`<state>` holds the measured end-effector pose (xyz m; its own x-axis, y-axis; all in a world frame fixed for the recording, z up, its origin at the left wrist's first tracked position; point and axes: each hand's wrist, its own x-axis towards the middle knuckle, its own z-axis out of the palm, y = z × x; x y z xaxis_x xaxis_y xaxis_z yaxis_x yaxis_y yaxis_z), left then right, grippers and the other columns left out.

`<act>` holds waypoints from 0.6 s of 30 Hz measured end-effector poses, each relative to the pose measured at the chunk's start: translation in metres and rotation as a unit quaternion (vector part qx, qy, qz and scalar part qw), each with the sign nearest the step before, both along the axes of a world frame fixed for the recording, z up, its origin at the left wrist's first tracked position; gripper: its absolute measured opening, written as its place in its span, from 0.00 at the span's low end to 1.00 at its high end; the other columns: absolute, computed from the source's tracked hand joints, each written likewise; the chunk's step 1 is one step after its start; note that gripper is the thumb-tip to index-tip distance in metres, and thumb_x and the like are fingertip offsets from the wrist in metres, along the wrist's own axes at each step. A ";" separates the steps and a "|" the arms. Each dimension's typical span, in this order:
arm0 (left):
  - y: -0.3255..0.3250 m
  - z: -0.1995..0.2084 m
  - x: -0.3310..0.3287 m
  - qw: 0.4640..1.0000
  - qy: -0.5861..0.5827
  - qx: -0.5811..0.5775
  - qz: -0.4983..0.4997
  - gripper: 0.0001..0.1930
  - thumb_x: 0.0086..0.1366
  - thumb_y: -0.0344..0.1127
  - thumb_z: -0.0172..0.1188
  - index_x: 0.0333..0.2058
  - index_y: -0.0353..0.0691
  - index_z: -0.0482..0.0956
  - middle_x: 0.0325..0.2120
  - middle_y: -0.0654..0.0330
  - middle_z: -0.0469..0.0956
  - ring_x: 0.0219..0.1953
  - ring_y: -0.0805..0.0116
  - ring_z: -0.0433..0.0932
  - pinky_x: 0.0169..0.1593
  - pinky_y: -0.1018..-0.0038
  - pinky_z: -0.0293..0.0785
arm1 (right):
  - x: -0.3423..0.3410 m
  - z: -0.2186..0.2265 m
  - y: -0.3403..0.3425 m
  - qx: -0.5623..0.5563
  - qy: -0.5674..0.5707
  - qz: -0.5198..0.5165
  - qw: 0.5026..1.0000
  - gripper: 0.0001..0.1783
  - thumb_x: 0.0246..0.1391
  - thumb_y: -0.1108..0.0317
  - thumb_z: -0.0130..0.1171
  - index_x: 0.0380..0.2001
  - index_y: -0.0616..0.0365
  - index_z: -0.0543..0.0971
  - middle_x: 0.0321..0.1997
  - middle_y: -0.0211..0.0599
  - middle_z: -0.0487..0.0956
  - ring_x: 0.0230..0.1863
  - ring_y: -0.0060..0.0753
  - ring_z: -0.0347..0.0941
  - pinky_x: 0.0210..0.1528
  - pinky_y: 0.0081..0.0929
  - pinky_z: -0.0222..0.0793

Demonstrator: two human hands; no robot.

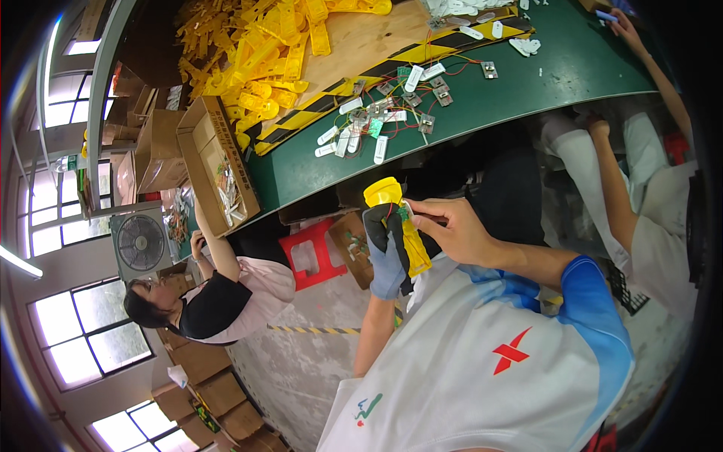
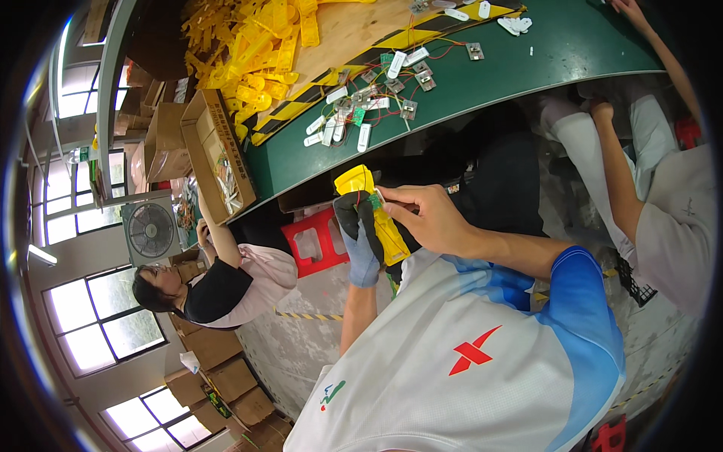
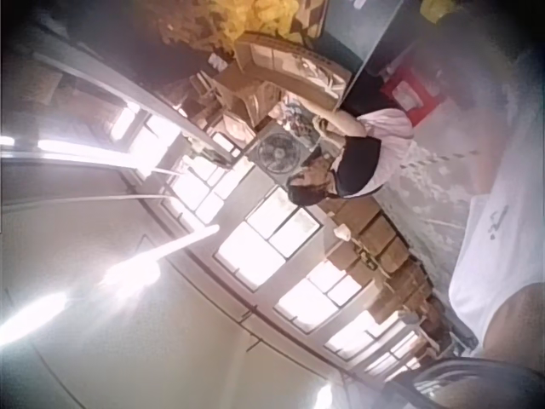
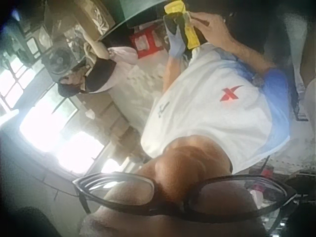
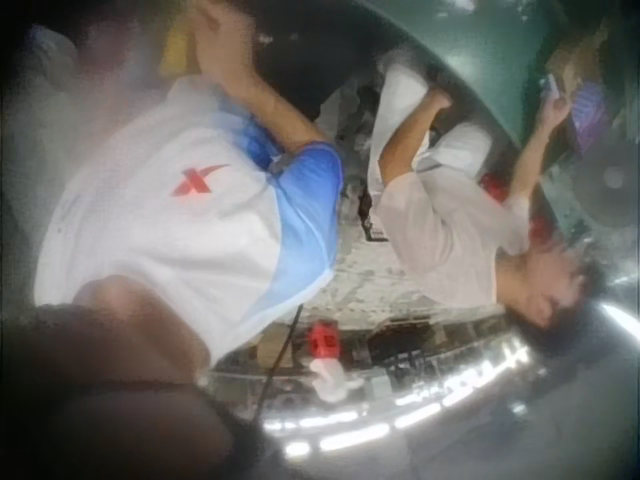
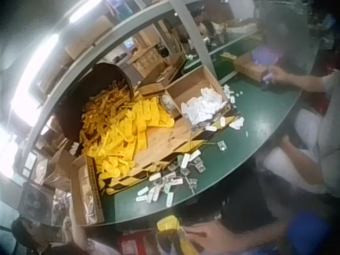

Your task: The person assembles circuit boards into yellow plastic housings by hand.

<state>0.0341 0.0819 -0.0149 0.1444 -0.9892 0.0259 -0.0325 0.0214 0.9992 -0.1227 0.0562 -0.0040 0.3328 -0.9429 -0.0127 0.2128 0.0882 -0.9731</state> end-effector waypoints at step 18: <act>-0.005 -0.003 0.000 1.000 -0.012 0.018 -0.004 0.08 0.68 0.24 0.48 0.44 0.40 0.67 0.36 0.61 0.70 0.35 0.75 0.70 0.39 0.77 0.69 | 0.010 -0.006 0.004 -0.083 0.089 -0.023 0.992 0.19 0.59 0.77 0.55 0.54 0.66 0.75 0.44 0.49 0.82 0.38 0.22 0.78 0.41 0.21 0.74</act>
<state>0.0342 0.0769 -0.0175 0.1372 -0.9905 -0.0067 -0.0562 -0.0146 0.9983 -0.1128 0.0600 -0.0101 0.2950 -0.9514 0.0888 0.0364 -0.0816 -0.9960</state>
